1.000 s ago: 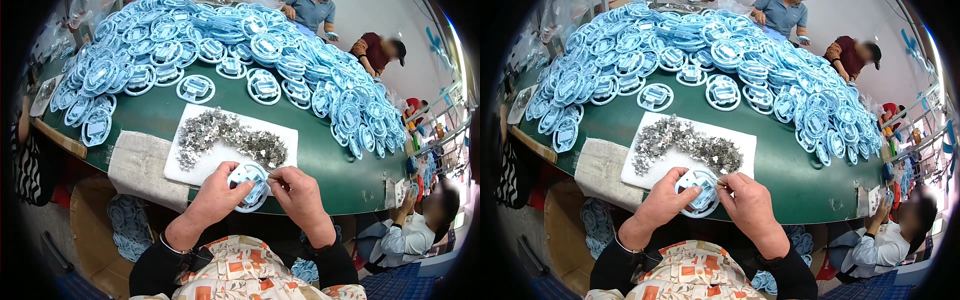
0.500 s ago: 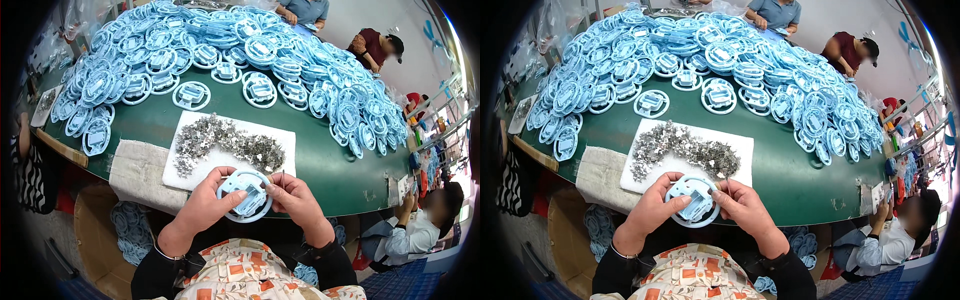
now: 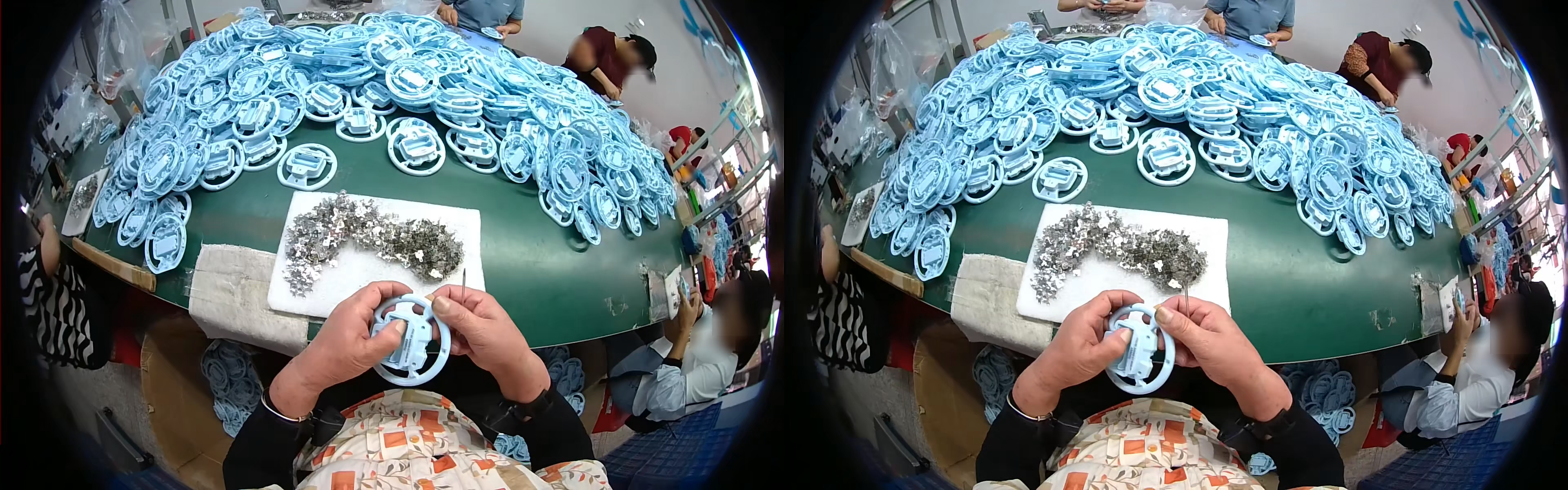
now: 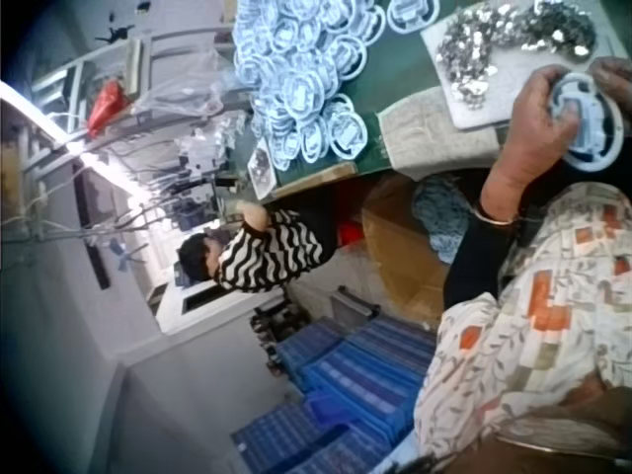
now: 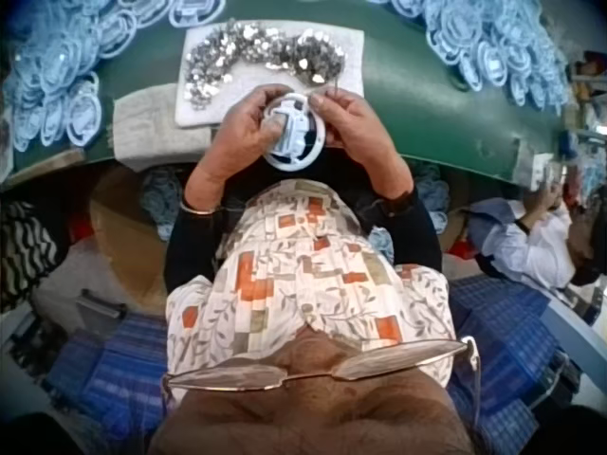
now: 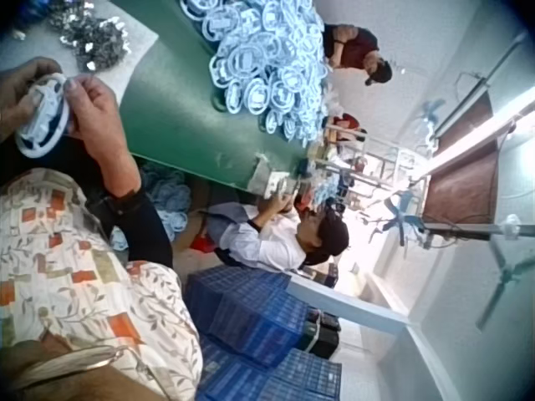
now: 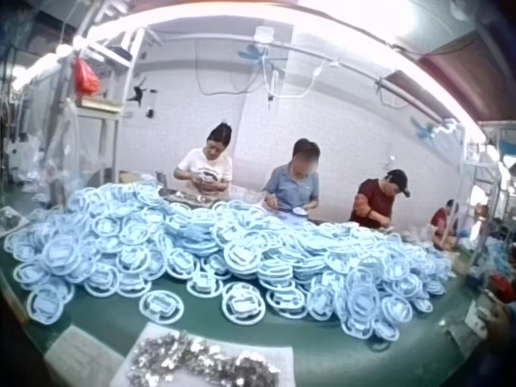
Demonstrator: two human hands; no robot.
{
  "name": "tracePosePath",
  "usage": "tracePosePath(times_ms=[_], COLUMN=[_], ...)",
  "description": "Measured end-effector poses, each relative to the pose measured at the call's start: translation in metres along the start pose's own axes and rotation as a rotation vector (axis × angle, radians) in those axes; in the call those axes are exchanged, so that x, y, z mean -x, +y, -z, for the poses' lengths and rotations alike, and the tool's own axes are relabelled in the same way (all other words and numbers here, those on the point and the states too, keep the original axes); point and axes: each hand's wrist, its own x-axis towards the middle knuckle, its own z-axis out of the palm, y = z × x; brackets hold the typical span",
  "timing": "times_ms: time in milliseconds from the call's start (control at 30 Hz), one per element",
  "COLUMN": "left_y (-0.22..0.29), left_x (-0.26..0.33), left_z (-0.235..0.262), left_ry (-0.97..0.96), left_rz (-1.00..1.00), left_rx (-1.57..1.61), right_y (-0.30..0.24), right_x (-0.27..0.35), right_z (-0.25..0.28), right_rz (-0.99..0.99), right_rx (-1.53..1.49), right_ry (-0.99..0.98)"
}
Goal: The person inserts small metal pins into light blue plastic rings using a wooden stick. They pick up a ring, place a pin into a slot, and use the stick to push it into place. The person repeats this process for multiple rings, placing the finished items on a pile on the table.
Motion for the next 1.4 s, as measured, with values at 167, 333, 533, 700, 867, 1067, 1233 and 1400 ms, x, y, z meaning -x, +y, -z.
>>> tracePosePath(times_ms=[167,333,533,700,867,1067,1233,1400], left_y=[-0.017,-0.023,-0.017,-0.01,-0.012,-0.011,-0.015,-0.006], left_x=[0.001,0.003,0.007,0.009,0.031,0.063,0.077,0.083], left_z=[0.015,0.009,-0.001,0.001,0.005,0.024,0.034,0.04], left_ry=[-0.142,-0.218,-0.178,-0.168,-0.137,-0.001,0.049,0.104], left_rz=[0.17,0.208,0.274,0.301,0.224,0.228,0.273,0.287], left_rx=[1.123,1.325,1.289,1.093,0.925,0.804,0.823,0.757], right_y=[0.001,0.011,-0.002,0.001,-0.013,-0.015,-0.005,0.003], right_x=[-0.004,-0.016,-0.018,-0.018,-0.011,-0.054,-0.099,-0.117], right_z=[-0.012,-0.02,-0.027,-0.026,-0.016,-0.046,-0.065,-0.074], right_rz=[0.25,0.57,0.597,0.574,0.337,0.532,0.633,0.705], right_rx=[0.17,0.542,0.698,0.75,0.696,1.165,1.437,1.62], right_ry=[0.017,0.114,0.189,0.216,0.075,0.028,0.059,0.083])
